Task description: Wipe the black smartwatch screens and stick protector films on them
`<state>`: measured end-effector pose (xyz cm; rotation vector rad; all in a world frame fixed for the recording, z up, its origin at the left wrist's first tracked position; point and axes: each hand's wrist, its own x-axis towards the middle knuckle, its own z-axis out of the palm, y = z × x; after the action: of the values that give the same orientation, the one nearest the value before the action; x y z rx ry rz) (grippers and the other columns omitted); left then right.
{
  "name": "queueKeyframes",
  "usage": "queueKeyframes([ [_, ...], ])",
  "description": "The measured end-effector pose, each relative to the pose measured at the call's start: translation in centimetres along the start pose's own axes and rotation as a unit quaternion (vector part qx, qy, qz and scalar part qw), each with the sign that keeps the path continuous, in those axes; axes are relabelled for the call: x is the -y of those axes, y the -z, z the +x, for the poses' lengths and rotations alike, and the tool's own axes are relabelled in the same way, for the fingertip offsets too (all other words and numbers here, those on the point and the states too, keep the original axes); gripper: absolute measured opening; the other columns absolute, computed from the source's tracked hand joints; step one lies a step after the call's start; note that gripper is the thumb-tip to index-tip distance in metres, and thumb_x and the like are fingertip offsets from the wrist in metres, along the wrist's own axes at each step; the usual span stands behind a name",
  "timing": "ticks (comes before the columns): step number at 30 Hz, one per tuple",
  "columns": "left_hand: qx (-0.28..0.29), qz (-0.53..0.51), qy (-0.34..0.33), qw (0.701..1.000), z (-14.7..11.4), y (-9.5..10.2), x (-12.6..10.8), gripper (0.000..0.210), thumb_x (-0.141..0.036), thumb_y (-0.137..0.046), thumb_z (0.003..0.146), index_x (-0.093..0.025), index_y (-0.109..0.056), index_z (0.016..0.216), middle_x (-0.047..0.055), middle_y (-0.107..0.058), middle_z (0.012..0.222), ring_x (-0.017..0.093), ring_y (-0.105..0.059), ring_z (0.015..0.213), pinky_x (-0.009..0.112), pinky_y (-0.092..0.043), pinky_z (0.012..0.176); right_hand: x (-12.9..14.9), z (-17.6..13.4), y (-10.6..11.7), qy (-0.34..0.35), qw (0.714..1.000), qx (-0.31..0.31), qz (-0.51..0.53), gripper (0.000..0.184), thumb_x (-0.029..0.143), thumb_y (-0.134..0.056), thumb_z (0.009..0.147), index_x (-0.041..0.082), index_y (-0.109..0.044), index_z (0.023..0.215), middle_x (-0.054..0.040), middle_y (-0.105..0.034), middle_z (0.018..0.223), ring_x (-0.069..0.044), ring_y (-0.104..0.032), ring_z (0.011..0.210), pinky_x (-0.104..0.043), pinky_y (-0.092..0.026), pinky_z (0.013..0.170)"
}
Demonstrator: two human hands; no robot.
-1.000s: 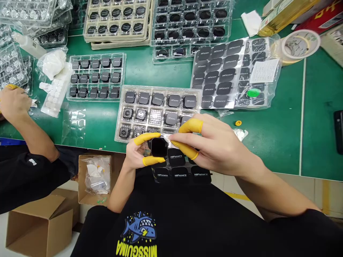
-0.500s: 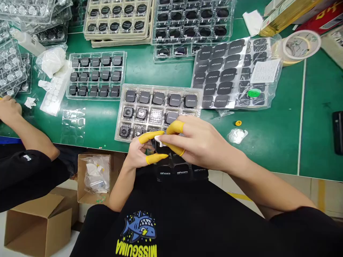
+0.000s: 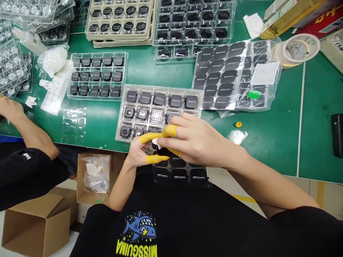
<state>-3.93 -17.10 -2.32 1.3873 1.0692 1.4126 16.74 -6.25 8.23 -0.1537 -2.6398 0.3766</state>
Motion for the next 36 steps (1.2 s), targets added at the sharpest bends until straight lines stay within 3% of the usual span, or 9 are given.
queueKeyframes([
  [3,0.004,0.009,0.000,1.000,-0.1,0.3,0.3,0.076,-0.060,-0.106,0.063,-0.018,-0.083,0.122,-0.001,-0.077,0.080,0.013,-0.068,0.062,0.024,-0.060,0.058,0.3,0.1,-0.1,0.023,0.998,0.032,0.058,0.026,0.015,-0.054,0.113,0.019,-0.079,0.112,-0.0050,-0.071,0.089,-0.021,-0.050,0.087,-0.036,-0.032,0.075],
  [6,0.010,0.012,-0.013,1.000,-0.1,0.4,0.4,0.072,-0.057,-0.106,0.065,-0.018,-0.083,0.121,-0.003,-0.074,0.077,0.010,-0.063,0.058,0.021,-0.055,0.055,0.5,0.3,-0.1,0.024,0.998,0.043,0.027,0.026,0.014,-0.054,0.112,0.019,-0.080,0.110,-0.0059,-0.073,0.091,-0.022,-0.051,0.088,-0.037,-0.032,0.076],
  [11,0.008,0.027,0.006,1.000,0.0,0.0,-0.1,0.068,-0.057,-0.104,0.068,-0.016,-0.082,0.118,0.000,-0.077,0.079,0.013,-0.070,0.063,0.021,-0.057,0.054,0.2,0.6,0.3,0.018,0.998,0.018,-0.059,0.032,0.009,-0.050,0.110,0.016,-0.079,0.100,-0.0067,-0.068,0.081,-0.023,-0.049,0.083,-0.038,-0.031,0.073],
  [16,0.000,0.009,0.041,0.999,0.1,-0.7,-0.1,0.072,-0.060,-0.103,0.069,-0.016,-0.081,0.121,0.005,-0.083,0.089,0.018,-0.078,0.073,0.026,-0.066,0.064,0.4,0.3,0.3,-0.011,0.997,-0.005,-0.082,0.029,0.007,-0.054,0.106,0.017,-0.079,0.094,-0.0070,-0.065,0.080,-0.022,-0.048,0.080,-0.039,-0.030,0.071],
  [20,-0.024,-0.008,0.049,0.998,0.4,-0.3,-0.8,0.065,-0.051,-0.104,0.072,-0.018,-0.082,0.123,0.005,-0.084,0.093,0.019,-0.081,0.078,0.028,-0.069,0.070,0.5,-0.8,0.5,-0.053,0.992,0.001,-0.115,0.030,0.007,-0.054,0.105,0.018,-0.078,0.091,-0.0079,-0.065,0.080,-0.024,-0.049,0.079,-0.039,-0.033,0.070],
  [23,-0.034,0.008,0.057,0.998,0.8,0.5,-1.7,0.060,-0.043,-0.104,0.074,-0.020,-0.083,0.124,0.004,-0.086,0.097,0.019,-0.083,0.082,0.030,-0.071,0.073,0.3,-2.0,1.1,-0.076,0.990,0.001,-0.122,0.026,0.007,-0.055,0.104,0.018,-0.077,0.095,-0.0087,-0.066,0.083,-0.024,-0.051,0.080,-0.039,-0.037,0.069],
  [28,-0.047,0.007,0.041,0.998,1.2,0.8,-2.2,0.059,-0.042,-0.106,0.070,-0.021,-0.084,0.121,0.005,-0.087,0.100,0.020,-0.084,0.085,0.029,-0.072,0.073,0.3,-2.4,1.7,-0.110,0.984,-0.094,-0.106,0.019,0.012,-0.065,0.104,0.022,-0.074,0.117,-0.0099,-0.072,0.097,-0.025,-0.054,0.085,-0.041,-0.042,0.070],
  [32,-0.038,0.005,0.058,0.998,1.3,0.4,-2.0,0.062,-0.047,-0.105,0.070,-0.019,-0.084,0.121,0.006,-0.086,0.095,0.020,-0.083,0.081,0.029,-0.071,0.072,-0.2,-1.6,0.8,-0.090,0.990,-0.059,-0.091,0.020,0.015,-0.060,0.108,0.023,-0.076,0.116,-0.0086,-0.072,0.096,-0.024,-0.054,0.085,-0.040,-0.039,0.069],
  [36,-0.027,-0.027,0.053,0.998,1.1,0.4,-1.7,0.061,-0.043,-0.106,0.071,-0.020,-0.083,0.124,0.007,-0.087,0.103,0.021,-0.085,0.088,0.028,-0.071,0.075,-0.9,-1.2,-0.5,-0.063,0.995,-0.048,-0.059,0.024,0.013,-0.056,0.110,0.022,-0.077,0.117,-0.0073,-0.071,0.092,-0.023,-0.054,0.088,-0.037,-0.039,0.072],
])
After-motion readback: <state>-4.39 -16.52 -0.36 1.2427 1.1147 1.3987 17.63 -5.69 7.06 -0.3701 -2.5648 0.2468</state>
